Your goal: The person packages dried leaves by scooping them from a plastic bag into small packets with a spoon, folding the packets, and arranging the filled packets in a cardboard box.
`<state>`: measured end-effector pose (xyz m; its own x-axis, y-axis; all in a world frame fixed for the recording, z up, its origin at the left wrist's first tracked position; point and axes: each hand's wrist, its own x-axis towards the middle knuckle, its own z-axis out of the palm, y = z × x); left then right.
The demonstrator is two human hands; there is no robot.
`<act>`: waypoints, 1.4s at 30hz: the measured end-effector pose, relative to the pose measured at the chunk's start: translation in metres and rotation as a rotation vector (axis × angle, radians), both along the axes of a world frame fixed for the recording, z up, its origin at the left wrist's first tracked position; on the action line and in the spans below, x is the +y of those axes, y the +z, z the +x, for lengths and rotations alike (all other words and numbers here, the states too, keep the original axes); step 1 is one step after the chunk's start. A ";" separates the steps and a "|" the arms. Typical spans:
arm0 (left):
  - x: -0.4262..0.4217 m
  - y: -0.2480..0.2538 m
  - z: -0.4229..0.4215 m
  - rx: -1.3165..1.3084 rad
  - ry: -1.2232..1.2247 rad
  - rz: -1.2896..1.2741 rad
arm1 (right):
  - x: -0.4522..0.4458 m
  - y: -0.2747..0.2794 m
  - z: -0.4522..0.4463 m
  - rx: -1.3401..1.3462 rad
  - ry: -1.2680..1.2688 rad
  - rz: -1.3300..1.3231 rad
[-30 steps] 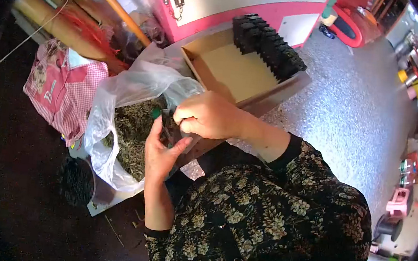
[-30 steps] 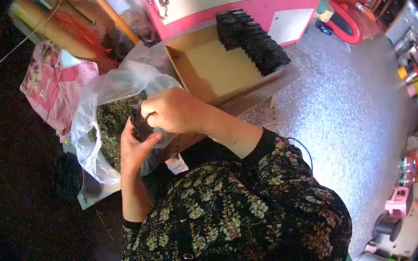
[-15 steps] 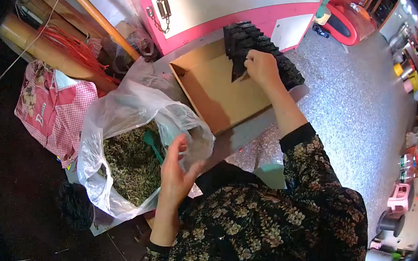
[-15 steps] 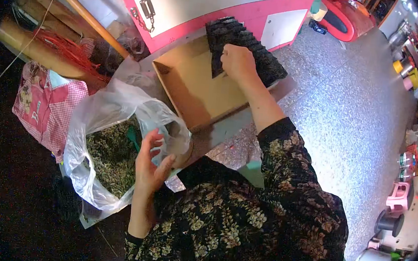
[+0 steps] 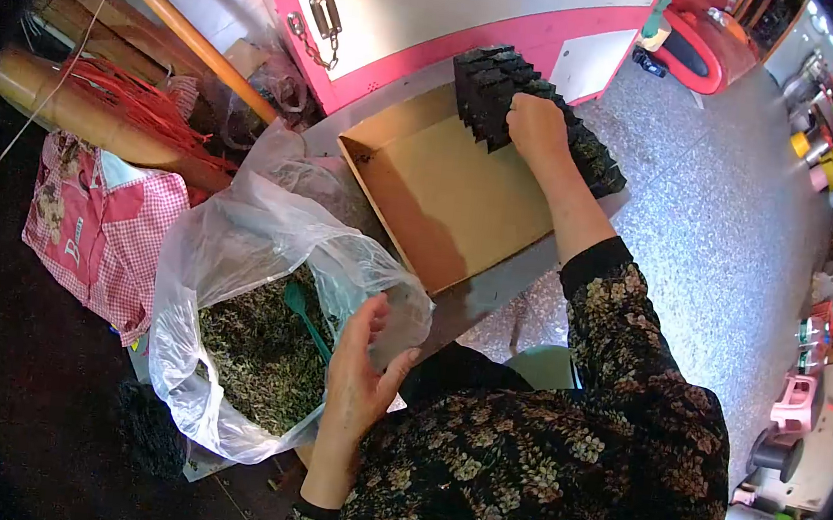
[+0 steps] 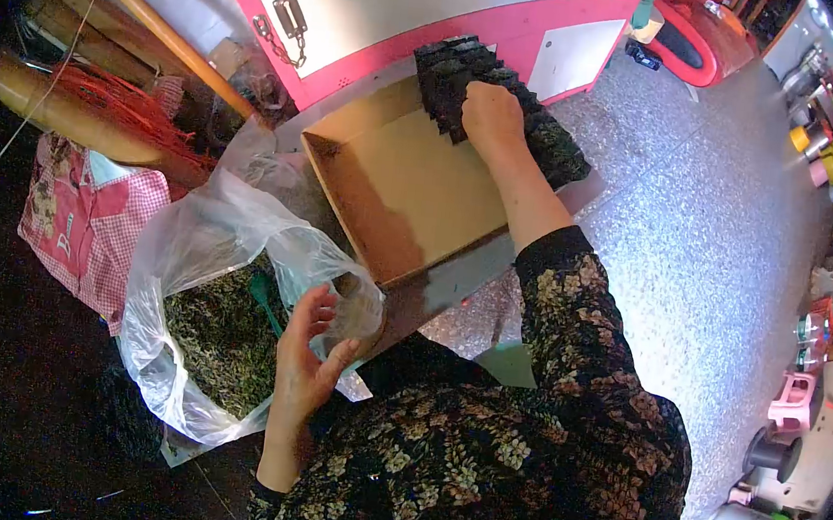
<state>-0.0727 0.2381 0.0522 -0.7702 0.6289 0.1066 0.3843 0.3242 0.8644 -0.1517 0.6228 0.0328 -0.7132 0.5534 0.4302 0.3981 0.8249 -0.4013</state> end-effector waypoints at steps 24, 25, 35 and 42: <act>-0.005 -0.002 0.001 -0.010 0.011 -0.027 | -0.012 0.012 0.010 -0.008 0.067 0.069; -0.005 -0.003 0.000 0.004 0.002 -0.031 | -0.013 0.013 0.010 -0.019 0.039 0.069; -0.007 -0.003 0.002 0.000 0.013 -0.039 | -0.004 0.010 0.006 -0.055 0.056 0.114; -0.007 -0.002 0.002 0.019 0.010 -0.047 | 0.007 0.003 -0.009 -0.007 0.130 0.211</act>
